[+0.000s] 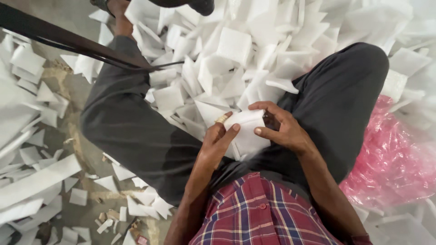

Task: The person sits cross-legged on the floor and repeatedly picks up small white foam pieces, separates them by hand, and places them back into the surrounding pile. The hands handle the foam one at a time without using tools.

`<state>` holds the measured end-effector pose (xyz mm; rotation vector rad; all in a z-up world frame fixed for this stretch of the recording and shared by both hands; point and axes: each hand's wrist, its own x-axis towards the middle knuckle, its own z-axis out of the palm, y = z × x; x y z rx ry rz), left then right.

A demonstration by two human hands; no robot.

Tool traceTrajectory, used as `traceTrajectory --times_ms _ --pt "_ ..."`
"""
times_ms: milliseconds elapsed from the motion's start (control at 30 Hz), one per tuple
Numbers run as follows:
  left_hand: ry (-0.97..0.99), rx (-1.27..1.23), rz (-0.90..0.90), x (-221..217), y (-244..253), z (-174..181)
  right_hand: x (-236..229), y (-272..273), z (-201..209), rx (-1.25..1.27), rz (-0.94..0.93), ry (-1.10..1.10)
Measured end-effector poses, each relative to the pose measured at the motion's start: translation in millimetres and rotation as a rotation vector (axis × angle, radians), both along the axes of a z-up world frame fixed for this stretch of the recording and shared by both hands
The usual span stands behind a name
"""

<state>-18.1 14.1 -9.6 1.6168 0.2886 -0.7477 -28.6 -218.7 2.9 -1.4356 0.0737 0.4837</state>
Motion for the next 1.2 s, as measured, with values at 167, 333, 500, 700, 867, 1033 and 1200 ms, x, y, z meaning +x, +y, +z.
traceTrajectory --times_ms 167,333,500,700,867,1033,1200 --pt "-0.001 -0.341 0.156 -0.6 3.4 10.0 6.8 3.3 -2.0 0.047 -0.090 0.108" --pt "-0.065 -0.209 0.157 10.9 -0.1 17.9 17.9 12.2 -1.7 0.121 -0.133 0.047" --pt "-0.261 -0.161 0.187 38.8 -13.3 39.7 43.9 23.7 16.8 0.023 -0.229 -0.017" --pt "-0.343 -0.136 0.310 50.7 -28.1 51.5 47.6 31.9 47.4 -0.400 -0.338 -0.149" --pt "-0.418 -0.150 0.331 40.2 -28.8 60.0 45.2 44.5 47.5 -0.034 -0.557 -0.079" --pt "-0.454 -0.160 0.226 43.6 -3.7 69.8 53.3 29.6 45.1 0.034 -0.422 0.079" --pt "-0.460 -0.407 0.232 56.3 3.4 77.9 64.5 25.5 51.3 0.146 -0.348 0.115"
